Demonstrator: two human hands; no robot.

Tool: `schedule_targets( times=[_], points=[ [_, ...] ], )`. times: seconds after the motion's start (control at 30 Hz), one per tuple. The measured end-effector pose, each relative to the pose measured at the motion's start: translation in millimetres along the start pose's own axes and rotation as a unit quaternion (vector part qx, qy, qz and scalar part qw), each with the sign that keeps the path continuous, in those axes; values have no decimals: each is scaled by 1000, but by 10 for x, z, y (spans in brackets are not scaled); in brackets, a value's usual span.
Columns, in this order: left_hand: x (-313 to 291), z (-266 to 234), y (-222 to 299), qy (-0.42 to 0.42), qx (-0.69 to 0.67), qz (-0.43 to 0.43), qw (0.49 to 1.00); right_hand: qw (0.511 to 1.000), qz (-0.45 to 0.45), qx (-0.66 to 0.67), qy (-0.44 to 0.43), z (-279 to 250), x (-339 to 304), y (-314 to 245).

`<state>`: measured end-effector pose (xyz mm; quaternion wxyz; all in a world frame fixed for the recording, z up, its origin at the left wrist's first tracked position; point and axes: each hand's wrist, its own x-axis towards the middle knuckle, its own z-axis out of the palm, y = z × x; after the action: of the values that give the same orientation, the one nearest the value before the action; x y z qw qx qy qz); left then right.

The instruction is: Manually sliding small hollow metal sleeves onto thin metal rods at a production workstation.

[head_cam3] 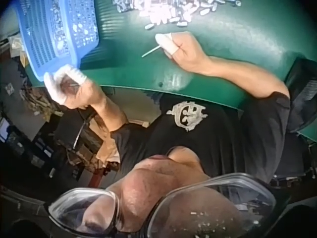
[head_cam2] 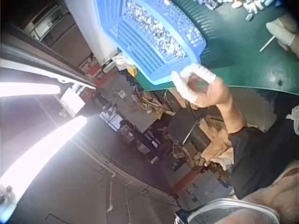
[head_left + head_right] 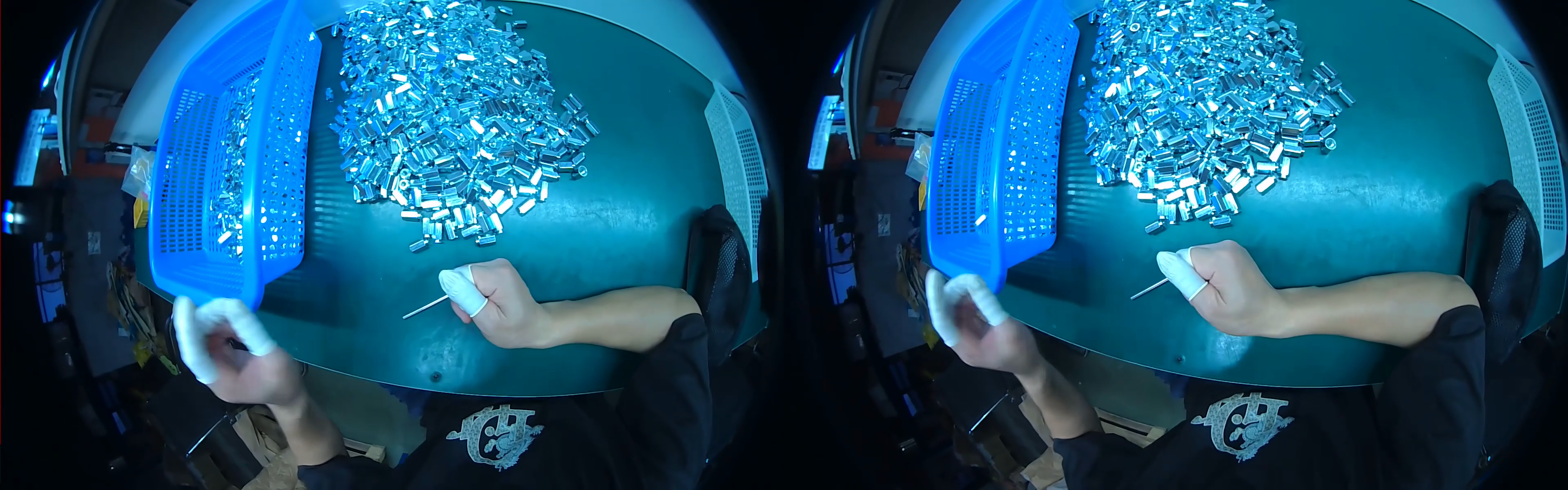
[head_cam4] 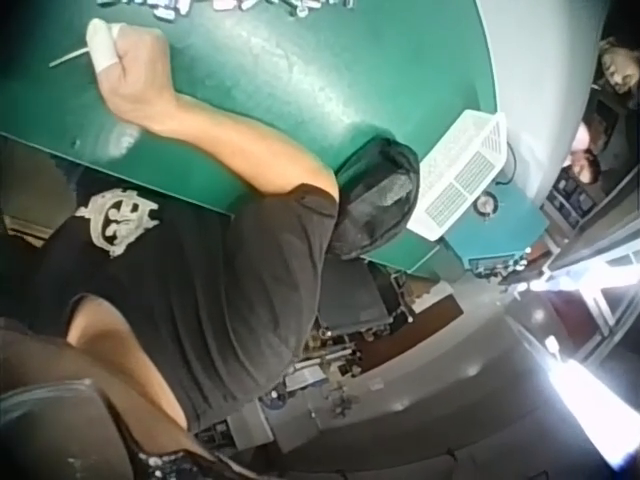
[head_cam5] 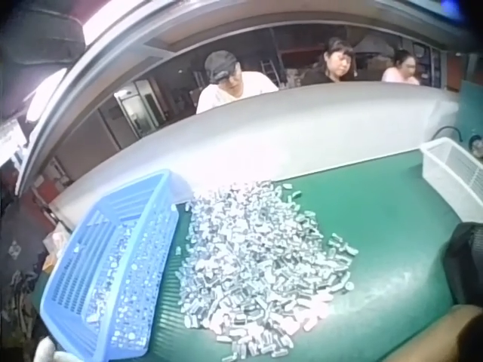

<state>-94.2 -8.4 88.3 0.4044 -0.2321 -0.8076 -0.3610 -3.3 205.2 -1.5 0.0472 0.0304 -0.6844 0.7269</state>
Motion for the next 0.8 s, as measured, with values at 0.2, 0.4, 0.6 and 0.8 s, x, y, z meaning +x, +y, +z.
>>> schedule_targets(
  times=[0.2, 0.4, 0.6, 0.8],
  points=[
    [-341, 600, 237, -361, -40, 29, 931, 999, -46, -21, -9, 33, -7, -1],
    [-474, 682, 121, -415, -48, -12, 909, 999, -32, -23, -22, -24, -25, 52],
    [-668, 340, 136, -328, -282, -329, 839, 999, -30, -21, -12, -52, 3, 1],
    [-798, 230, 269, -255, -451, -487, 702, 999, 1, 19, 31, -15, 22, -31]
  ],
)
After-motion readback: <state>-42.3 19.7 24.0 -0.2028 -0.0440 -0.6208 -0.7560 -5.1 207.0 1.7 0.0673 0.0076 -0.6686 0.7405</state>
